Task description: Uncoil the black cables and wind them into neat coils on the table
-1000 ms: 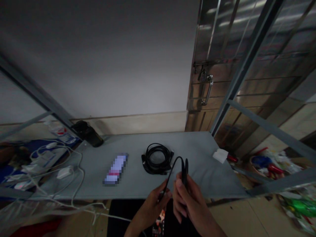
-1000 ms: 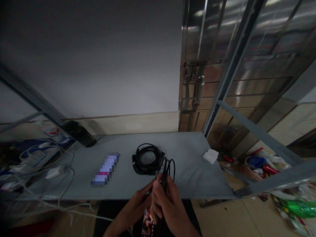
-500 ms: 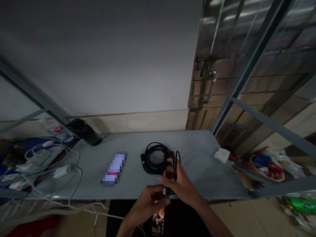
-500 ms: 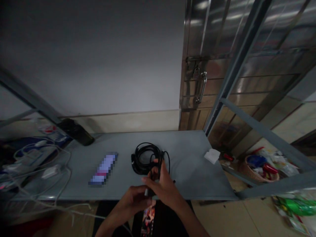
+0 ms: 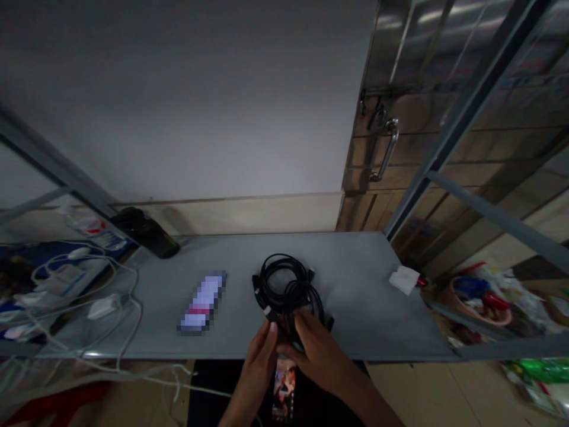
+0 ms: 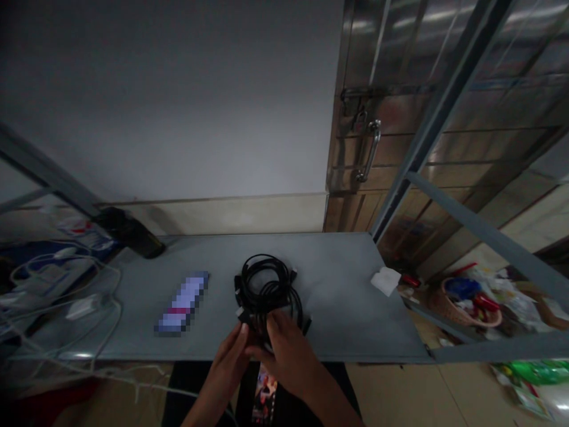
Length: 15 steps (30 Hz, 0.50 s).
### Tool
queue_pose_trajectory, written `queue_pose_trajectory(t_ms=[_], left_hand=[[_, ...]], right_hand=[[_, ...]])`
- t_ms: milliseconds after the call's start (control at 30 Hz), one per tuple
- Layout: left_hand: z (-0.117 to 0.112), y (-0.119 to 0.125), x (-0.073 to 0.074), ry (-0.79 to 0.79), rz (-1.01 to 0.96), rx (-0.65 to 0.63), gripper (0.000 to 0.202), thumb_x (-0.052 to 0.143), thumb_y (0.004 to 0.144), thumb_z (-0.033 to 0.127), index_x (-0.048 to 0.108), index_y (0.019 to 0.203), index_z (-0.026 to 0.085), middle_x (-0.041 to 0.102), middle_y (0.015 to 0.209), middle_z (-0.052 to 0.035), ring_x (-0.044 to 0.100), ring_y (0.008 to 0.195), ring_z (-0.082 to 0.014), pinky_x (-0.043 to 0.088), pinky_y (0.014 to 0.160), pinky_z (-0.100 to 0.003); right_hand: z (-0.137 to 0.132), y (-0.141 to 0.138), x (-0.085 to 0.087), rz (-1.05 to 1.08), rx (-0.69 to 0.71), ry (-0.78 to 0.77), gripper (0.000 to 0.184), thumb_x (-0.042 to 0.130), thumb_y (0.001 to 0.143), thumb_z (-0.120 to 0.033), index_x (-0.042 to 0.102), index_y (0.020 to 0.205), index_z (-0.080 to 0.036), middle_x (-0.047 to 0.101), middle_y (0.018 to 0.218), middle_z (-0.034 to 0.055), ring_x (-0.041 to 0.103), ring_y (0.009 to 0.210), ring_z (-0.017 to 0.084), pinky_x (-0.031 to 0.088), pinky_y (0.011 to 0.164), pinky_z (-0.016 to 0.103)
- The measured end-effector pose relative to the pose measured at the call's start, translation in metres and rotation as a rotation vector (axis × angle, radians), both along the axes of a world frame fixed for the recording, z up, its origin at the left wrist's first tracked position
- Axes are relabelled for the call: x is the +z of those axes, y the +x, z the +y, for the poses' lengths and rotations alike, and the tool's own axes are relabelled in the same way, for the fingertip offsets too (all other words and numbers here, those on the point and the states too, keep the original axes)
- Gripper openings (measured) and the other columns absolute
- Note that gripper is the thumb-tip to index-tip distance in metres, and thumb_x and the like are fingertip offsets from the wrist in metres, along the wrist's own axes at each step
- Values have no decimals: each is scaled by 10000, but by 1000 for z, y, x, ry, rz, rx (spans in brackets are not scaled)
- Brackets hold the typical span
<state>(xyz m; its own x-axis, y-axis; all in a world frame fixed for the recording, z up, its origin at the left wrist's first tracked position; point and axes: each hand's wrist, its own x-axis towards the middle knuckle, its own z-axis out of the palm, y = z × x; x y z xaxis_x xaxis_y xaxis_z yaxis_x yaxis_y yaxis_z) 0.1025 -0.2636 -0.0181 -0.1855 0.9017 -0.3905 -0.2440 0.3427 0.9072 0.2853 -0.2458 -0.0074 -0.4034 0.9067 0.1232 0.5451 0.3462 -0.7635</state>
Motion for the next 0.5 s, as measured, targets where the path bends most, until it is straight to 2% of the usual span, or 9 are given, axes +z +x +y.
queue_pose_trajectory(t_ms=[100, 200, 267, 400, 500], left_hand=[[3, 3, 0, 4, -123, -78, 691, 910, 769, 796, 849, 1127, 207, 855, 1246, -175, 771, 1329, -404, 606, 1189, -566], [9, 7, 2, 61, -215, -116, 626, 891, 802, 802, 823, 1014, 217, 845, 1009, -128, 823, 1113, -373, 656, 1081, -565], [13, 9, 2, 96, -229, -114, 607, 875, 808, 820, 792, 925, 231, 783, 858, -79, 804, 963, -327, 667, 1010, -531], [15, 13, 2, 136, -245, -137, 625, 792, 885, 836, 772, 978, 218, 641, 731, -10, 657, 741, -219, 629, 823, -411], [12, 19, 9, 165, -130, -149, 624, 839, 880, 787, 776, 1084, 201, 655, 792, -13, 626, 775, -194, 565, 775, -333]], right_hand=[[-5, 1, -11, -162, 59, -12, 605, 863, 1037, -386, 617, 1524, -125, 713, 1466, 235, 711, 1347, 403, 593, 1163, 537], [-6, 7, -17, -290, 109, 47, 608, 893, 1008, -299, 640, 1529, -113, 742, 1428, 215, 728, 1311, 393, 585, 1168, 524], [-4, 12, -19, -372, 129, 91, 536, 897, 993, -231, 693, 1473, -106, 771, 1362, 196, 747, 1270, 377, 570, 1184, 507], [-3, 19, -23, -471, 173, 159, 268, 852, 1016, -154, 791, 1276, -125, 818, 1192, 132, 786, 1155, 322, 573, 1149, 442], [-5, 17, -22, -520, 212, 201, 182, 829, 1023, -116, 804, 1200, -152, 832, 1100, 96, 807, 1029, 290, 593, 1051, 411]])
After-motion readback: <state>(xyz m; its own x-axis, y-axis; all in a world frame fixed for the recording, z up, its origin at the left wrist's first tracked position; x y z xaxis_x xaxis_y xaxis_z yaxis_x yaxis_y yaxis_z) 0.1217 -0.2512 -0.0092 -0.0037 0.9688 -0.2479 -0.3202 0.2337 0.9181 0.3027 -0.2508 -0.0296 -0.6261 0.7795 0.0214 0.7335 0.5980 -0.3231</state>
